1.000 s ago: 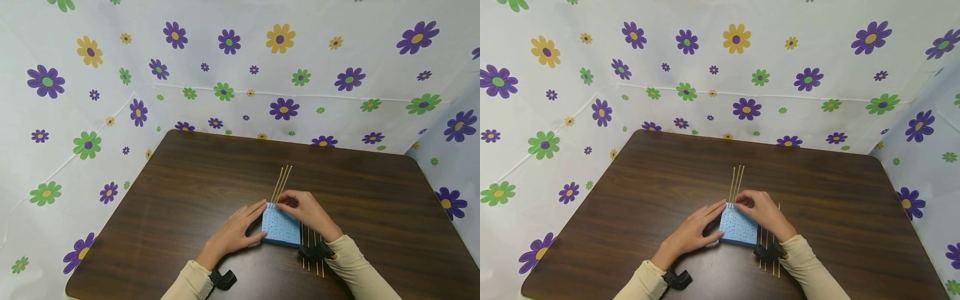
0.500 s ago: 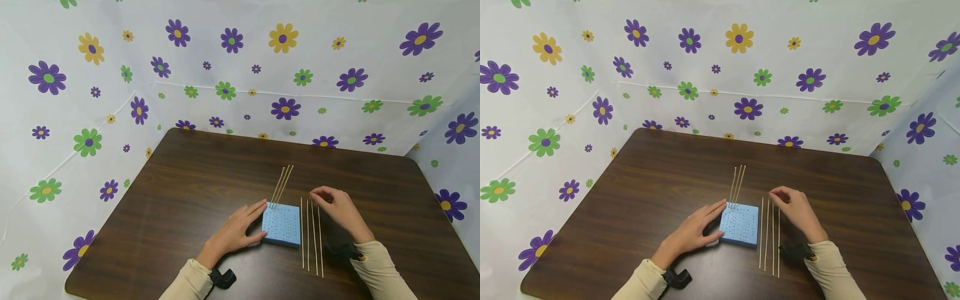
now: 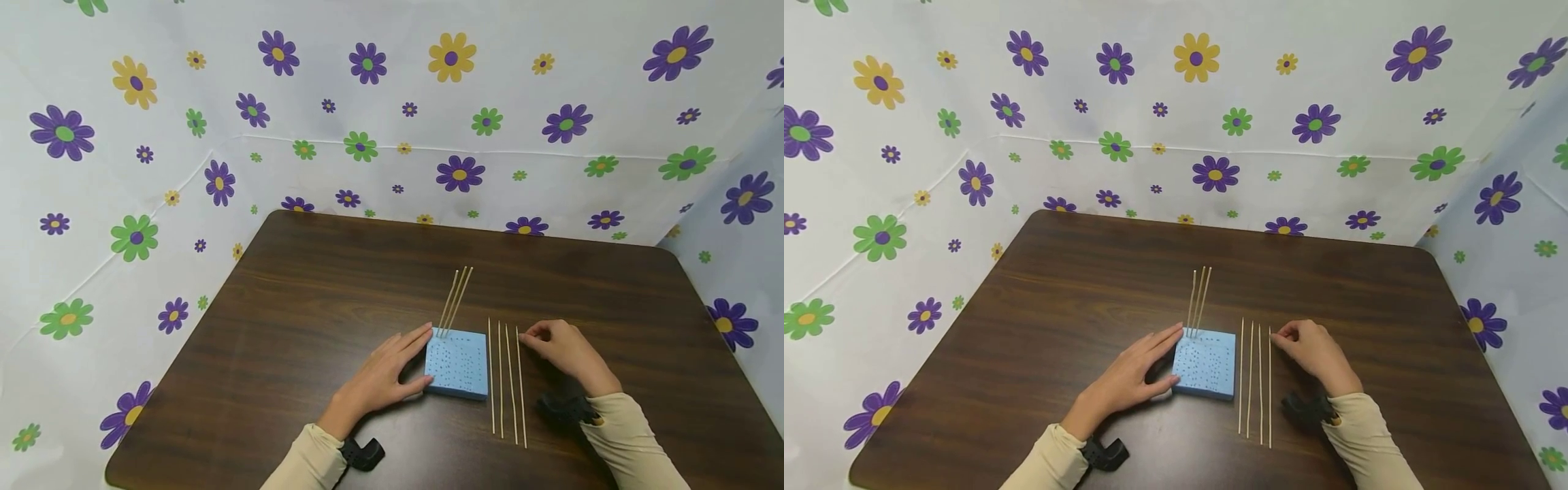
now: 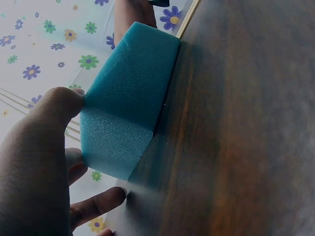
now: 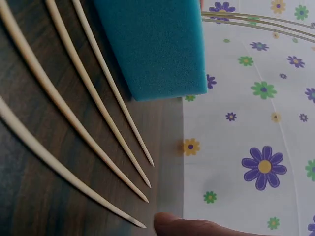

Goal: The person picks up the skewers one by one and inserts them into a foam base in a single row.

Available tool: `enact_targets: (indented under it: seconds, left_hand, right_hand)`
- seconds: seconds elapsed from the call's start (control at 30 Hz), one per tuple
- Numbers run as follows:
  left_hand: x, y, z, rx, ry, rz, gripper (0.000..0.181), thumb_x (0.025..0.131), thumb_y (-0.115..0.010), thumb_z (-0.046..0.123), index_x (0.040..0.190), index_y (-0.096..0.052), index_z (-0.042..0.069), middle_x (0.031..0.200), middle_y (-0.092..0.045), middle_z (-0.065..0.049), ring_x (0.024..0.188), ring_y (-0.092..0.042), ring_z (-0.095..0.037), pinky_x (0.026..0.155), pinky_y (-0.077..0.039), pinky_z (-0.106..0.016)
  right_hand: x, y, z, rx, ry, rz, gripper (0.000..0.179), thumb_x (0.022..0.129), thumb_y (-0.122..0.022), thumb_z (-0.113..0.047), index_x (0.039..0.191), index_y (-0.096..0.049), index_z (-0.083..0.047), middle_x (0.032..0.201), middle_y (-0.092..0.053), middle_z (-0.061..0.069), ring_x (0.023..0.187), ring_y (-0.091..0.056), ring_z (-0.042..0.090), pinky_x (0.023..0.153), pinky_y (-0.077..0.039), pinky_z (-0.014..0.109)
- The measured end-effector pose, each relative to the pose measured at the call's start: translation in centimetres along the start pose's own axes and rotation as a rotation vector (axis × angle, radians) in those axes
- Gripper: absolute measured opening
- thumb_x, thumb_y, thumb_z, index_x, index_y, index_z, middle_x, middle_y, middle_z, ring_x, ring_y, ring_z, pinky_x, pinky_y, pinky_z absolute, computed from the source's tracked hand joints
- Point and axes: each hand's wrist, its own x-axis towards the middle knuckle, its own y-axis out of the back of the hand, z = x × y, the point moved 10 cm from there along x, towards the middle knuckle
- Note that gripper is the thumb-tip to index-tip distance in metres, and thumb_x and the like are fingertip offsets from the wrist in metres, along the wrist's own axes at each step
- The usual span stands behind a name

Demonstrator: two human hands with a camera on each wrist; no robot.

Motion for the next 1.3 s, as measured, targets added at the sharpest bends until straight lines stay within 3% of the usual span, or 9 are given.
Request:
enact_targets:
  seconds: [0.43, 0.7, 0.97, 1.3]
  left_hand:
    - [0.0, 0.04, 0.04, 0.001, -0.01, 0.004, 0.077, 0.104, -0.059, 0.049, 0.166, -0.028, 0.016, 0.173, -0.031, -0.002, 0.154, -0.04, -0.019, 0.125, -0.036, -0.057]
    - [-0.02, 0.02, -0.01, -0.007, -0.006, 0.003, 0.076, 0.104, -0.058, 0.049, 0.166, -0.029, 0.015, 0.173, -0.03, -0.001, 0.155, -0.039, -0.019, 0.125, -0.036, -0.057]
    - [-0.07, 0.1, 0.03, -0.011, -0.014, 0.005, 0.077, 0.104, -0.059, 0.049, 0.166, -0.029, 0.016, 0.173, -0.031, -0.002, 0.155, -0.039, -0.018, 0.125, -0.036, -0.057]
    - [-0.08, 0.02, 0.02, 0.014, -0.022, 0.007, 0.076, 0.105, -0.055, 0.052, 0.167, -0.025, 0.019, 0.172, -0.031, -0.002, 0.155, -0.039, -0.018, 0.125, -0.037, -0.056]
  right_hand:
    - [0.34, -0.33, -0.48, -0.078, -0.105, -0.007, 0.034, 0.097, -0.073, -0.037, 0.096, -0.077, -0.003, 0.086, -0.072, 0.005, 0.072, -0.056, 0.018, 0.061, -0.044, 0.031]
    - [0.56, -0.31, -0.5, -0.088, -0.107, -0.015, 0.026, 0.096, -0.073, -0.029, 0.092, -0.076, -0.003, 0.081, -0.068, 0.004, 0.07, -0.054, 0.019, 0.06, -0.042, 0.031]
    - [0.72, -0.09, -0.63, -0.131, -0.11, -0.017, 0.021, 0.098, -0.067, -0.023, 0.091, -0.077, -0.006, 0.087, -0.073, 0.006, 0.07, -0.056, 0.018, 0.062, -0.046, 0.035]
    - [0.56, 0.05, -0.63, -0.12, -0.112, -0.046, 0.02, 0.094, -0.065, -0.019, 0.086, -0.074, -0.003, 0.075, -0.065, 0.003, 0.065, -0.053, 0.018, 0.057, -0.04, 0.031]
